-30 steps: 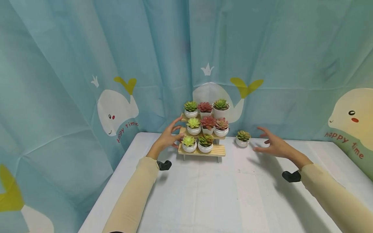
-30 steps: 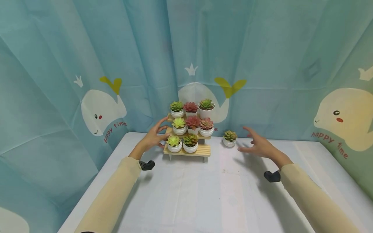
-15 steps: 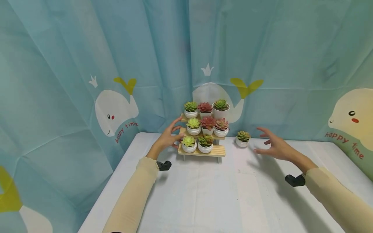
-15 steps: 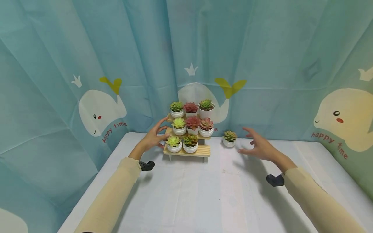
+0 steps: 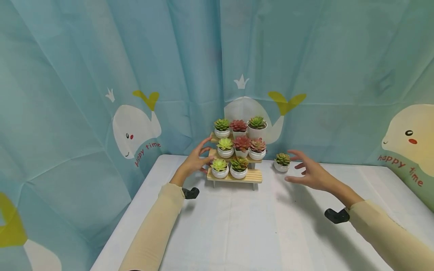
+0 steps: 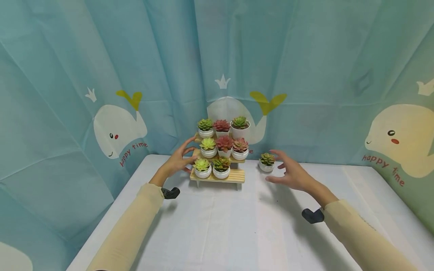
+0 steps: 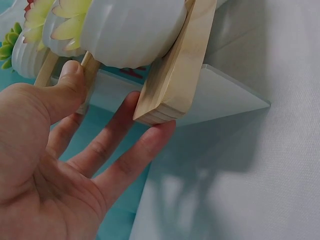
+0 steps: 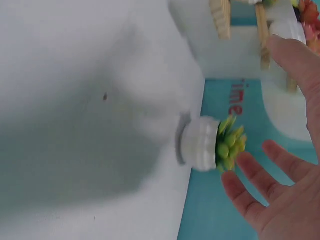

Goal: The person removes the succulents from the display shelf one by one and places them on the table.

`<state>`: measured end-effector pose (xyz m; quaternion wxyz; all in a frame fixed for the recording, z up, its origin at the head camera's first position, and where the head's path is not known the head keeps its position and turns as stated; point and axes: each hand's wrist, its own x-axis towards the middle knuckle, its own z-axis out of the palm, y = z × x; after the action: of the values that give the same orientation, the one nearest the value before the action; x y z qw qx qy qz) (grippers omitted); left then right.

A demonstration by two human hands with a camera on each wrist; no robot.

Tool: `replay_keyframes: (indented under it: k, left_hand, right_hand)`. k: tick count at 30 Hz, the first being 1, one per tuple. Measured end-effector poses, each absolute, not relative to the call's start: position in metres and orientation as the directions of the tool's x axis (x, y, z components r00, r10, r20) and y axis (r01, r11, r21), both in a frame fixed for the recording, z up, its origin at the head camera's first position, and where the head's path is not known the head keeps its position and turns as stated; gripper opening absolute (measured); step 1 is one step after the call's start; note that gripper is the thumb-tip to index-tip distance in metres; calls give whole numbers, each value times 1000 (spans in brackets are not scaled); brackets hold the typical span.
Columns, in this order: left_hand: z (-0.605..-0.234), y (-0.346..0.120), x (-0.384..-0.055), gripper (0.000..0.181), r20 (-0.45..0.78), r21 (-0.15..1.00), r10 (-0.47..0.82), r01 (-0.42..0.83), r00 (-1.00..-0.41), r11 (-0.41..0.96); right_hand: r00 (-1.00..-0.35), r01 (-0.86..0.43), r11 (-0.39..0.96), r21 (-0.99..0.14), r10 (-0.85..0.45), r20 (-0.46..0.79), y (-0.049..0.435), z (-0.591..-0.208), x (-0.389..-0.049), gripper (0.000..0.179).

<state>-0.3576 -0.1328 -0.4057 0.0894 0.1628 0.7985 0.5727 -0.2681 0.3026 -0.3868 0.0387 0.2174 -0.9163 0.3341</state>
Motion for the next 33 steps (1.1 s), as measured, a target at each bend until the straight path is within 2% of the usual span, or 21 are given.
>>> replay_keyframes:
  k: [8, 23, 33]
  left_hand:
    - [-407, -135, -359, 79, 45, 944, 368, 160, -929, 288]
    - [-408, -135, -359, 78, 52, 946, 379, 167, -924, 277]
    - [-407, -134, -359, 78, 57, 948, 374, 168, -926, 272]
  right_hand:
    - [-875, -474, 632, -613, -414, 250, 277, -385, -267, 90]
    - [-872, -465, 538, -703, -416, 258, 231, -396, -272, 88]
    - [-855, -491, 484, -724, -429, 292, 205, -404, -275, 77]
